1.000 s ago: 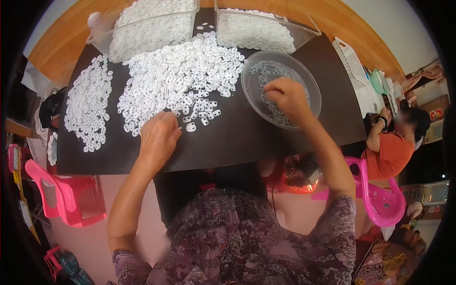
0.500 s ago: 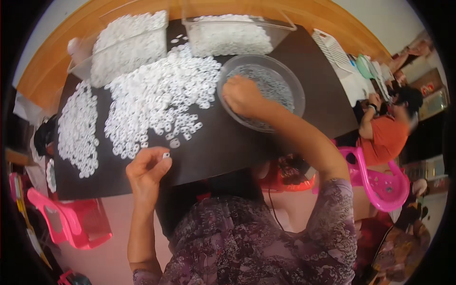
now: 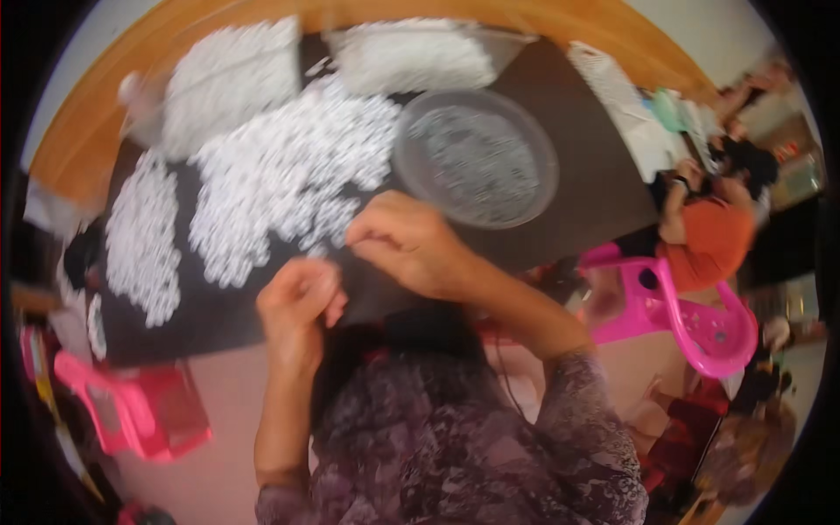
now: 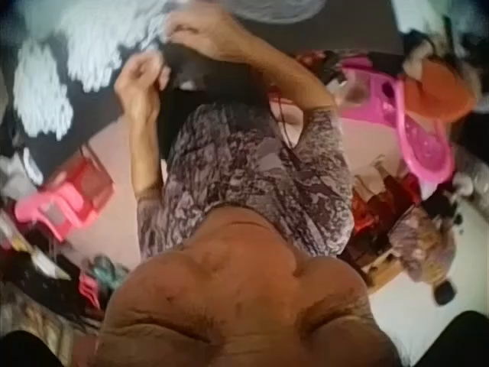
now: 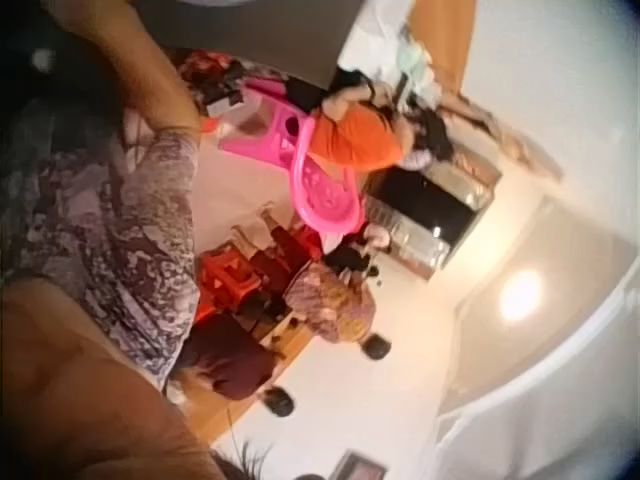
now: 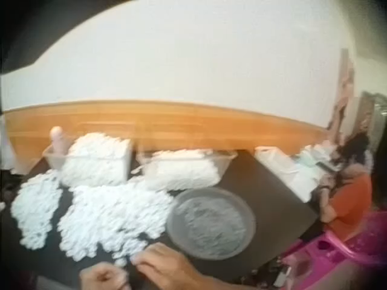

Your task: Assembling small white plastic parts by inserting tiny black pins into them.

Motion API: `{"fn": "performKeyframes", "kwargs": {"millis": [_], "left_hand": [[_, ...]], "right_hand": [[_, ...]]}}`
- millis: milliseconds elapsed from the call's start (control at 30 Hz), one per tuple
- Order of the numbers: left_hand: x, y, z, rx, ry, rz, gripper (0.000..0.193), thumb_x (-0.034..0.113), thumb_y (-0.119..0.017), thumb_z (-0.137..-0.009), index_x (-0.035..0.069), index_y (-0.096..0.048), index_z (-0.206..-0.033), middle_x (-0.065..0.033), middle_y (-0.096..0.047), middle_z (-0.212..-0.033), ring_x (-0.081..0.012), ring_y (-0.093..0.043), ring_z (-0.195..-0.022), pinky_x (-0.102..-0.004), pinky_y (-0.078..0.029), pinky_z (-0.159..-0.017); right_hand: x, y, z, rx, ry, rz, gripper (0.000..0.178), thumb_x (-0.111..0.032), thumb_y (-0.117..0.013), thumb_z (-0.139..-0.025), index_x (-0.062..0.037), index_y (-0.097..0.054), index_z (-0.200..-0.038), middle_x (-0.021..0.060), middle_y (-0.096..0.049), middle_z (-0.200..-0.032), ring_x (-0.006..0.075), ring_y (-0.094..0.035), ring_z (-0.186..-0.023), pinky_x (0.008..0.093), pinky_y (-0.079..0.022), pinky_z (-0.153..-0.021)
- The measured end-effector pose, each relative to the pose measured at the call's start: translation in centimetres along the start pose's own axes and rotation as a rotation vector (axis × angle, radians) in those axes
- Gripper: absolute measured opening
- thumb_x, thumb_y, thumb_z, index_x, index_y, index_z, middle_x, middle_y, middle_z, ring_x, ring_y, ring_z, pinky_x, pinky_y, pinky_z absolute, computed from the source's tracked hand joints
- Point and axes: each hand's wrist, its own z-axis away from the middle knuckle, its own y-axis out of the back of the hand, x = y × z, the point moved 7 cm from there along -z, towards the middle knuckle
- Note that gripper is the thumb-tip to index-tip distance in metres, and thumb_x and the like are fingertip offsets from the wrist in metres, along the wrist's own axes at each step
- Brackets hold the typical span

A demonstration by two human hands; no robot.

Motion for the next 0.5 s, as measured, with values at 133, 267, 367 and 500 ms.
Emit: {"fn": "performKeyframes", "kwargs": {"millis": [133, 267, 367, 500], "left_hand": [[0.2, -0.2, 0.3, 0.017, -0.036, 0.145, 0.013, 0.007, -0.066, -0.084, -0.003, -0.063, -0.093, -0.0094, -0.063, -0.076, -0.0115, -0.058, -0.062, -0.0213, -0.044, -0.052], [-0.2, 1.0, 0.6, 0.063, -0.019, 0.251, 0.014, 0.004, -0.065, -0.084, -0.004, -0.064, -0.096, -0.0087, -0.064, -0.08, -0.0116, -0.059, -0.067, -0.022, -0.047, -0.056], [0.0, 1.6, 1.0, 0.037, -0.099, 0.182, 0.02, 0.002, -0.067, -0.081, -0.004, -0.063, -0.1, -0.009, -0.064, -0.083, -0.0115, -0.058, -0.07, -0.0231, -0.048, -0.06], [-0.2, 2.1, 1.5, 0.072, -0.106, 0.175, 0.019, 0.002, -0.067, -0.082, -0.004, -0.063, -0.099, -0.0075, -0.064, -0.083, -0.0104, -0.057, -0.069, -0.0222, -0.047, -0.06]], "right_hand": [[0.3, -1.3, 1.2, -0.04, -0.191, -0.073, 0.011, 0.003, -0.064, -0.076, -0.002, -0.064, -0.085, 0.0061, -0.059, -0.084, 0.0143, -0.056, -0.074, 0.0245, -0.043, -0.066], [0.4, -2.7, 1.9, -0.041, -0.185, -0.216, 0.011, 0.004, -0.064, -0.076, -0.0015, -0.064, -0.085, 0.006, -0.059, -0.085, 0.0127, -0.056, -0.076, 0.0241, -0.043, -0.067], [0.1, -3.7, 2.2, -0.058, -0.25, -0.221, 0.012, 0.005, -0.063, -0.077, -0.0007, -0.064, -0.087, 0.0038, -0.06, -0.086, 0.009, -0.054, -0.077, 0.0224, -0.043, -0.068], [0.6, -4.9, 2.6, -0.046, -0.428, -0.349, 0.012, 0.004, -0.062, -0.08, 0.0, -0.062, -0.092, 0.0017, -0.06, -0.089, 0.0054, -0.054, -0.079, 0.0202, -0.043, -0.07]]}}
